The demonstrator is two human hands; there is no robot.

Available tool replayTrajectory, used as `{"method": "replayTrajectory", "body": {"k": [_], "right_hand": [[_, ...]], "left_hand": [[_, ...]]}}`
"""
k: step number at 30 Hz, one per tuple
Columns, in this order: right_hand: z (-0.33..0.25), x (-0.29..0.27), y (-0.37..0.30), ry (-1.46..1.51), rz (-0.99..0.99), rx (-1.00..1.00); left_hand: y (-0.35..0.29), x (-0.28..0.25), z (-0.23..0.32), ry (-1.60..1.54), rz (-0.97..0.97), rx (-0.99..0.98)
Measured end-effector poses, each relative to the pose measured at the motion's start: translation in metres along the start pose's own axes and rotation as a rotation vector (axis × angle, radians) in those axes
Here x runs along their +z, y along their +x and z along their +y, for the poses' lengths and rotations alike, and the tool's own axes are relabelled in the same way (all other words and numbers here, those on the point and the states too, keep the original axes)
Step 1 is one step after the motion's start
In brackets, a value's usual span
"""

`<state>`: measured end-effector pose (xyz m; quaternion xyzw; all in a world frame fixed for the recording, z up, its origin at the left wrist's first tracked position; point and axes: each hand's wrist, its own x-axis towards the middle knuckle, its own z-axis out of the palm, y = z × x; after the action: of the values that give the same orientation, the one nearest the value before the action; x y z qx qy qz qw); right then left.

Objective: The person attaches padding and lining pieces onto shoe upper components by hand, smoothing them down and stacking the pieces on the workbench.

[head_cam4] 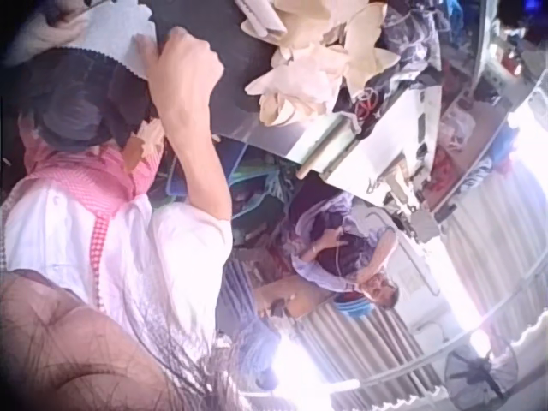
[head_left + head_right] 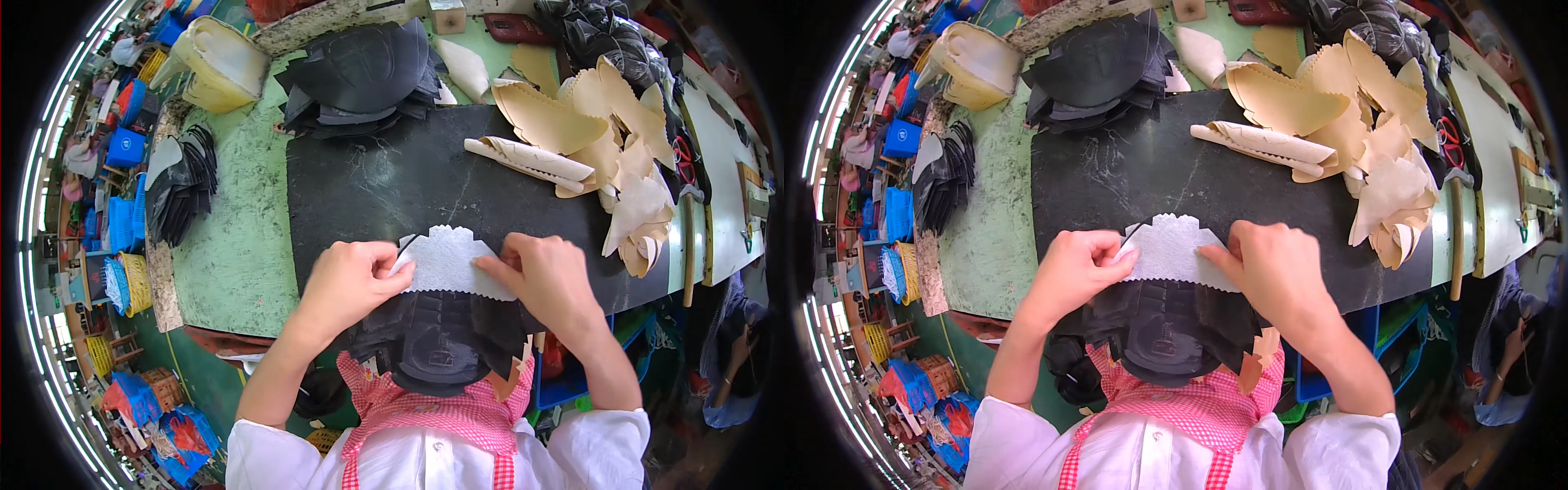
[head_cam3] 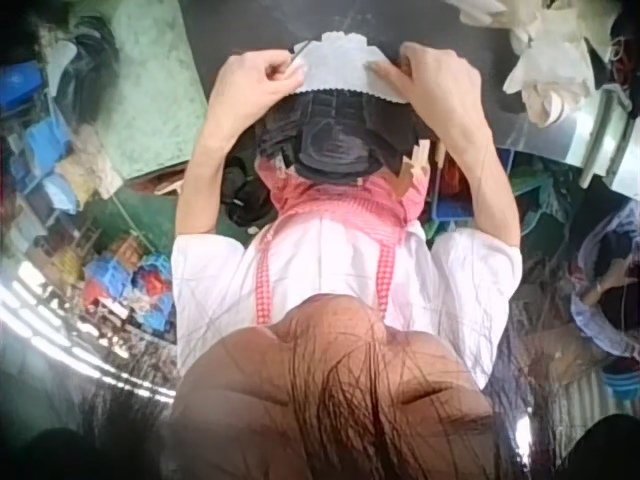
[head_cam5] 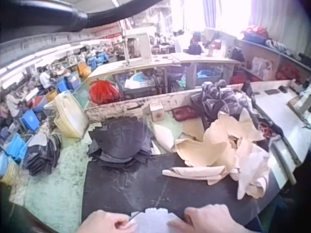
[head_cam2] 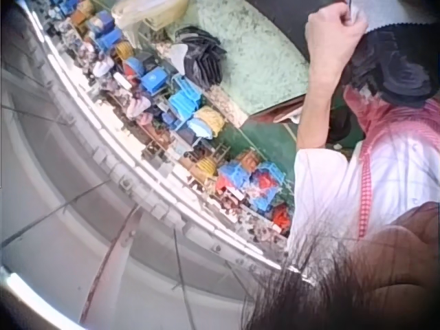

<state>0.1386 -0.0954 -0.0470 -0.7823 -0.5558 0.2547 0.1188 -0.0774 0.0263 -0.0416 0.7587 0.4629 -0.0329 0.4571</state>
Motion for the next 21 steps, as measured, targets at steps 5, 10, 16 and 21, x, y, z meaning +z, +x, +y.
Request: {"method": "replayTrajectory", "body": {"k": [5, 10, 16, 21], "right_hand": [[0.0, -0.016, -0.007, -0.126, -0.035, 0.123], [-0.029, 0.03, -0.04, 0.151, 0.188, -0.275], [-0.048, 0.034, -0.032, 0.349, -0.054, -0.262], [-0.046, 0.036, -0.019, 0.282, -0.196, -0.395]], "left_hand": [[-0.015, -0.007, -0.015, 0.357, 0.375, 0.263], [-0.028, 0.019, -0.009, 0.289, 0.27, 0.455], [-0.044, 0.021, -0.024, 0.175, 0.196, 0.436], [-0.063, 0.009, -0.023, -0.092, -0.005, 0.206]]}}
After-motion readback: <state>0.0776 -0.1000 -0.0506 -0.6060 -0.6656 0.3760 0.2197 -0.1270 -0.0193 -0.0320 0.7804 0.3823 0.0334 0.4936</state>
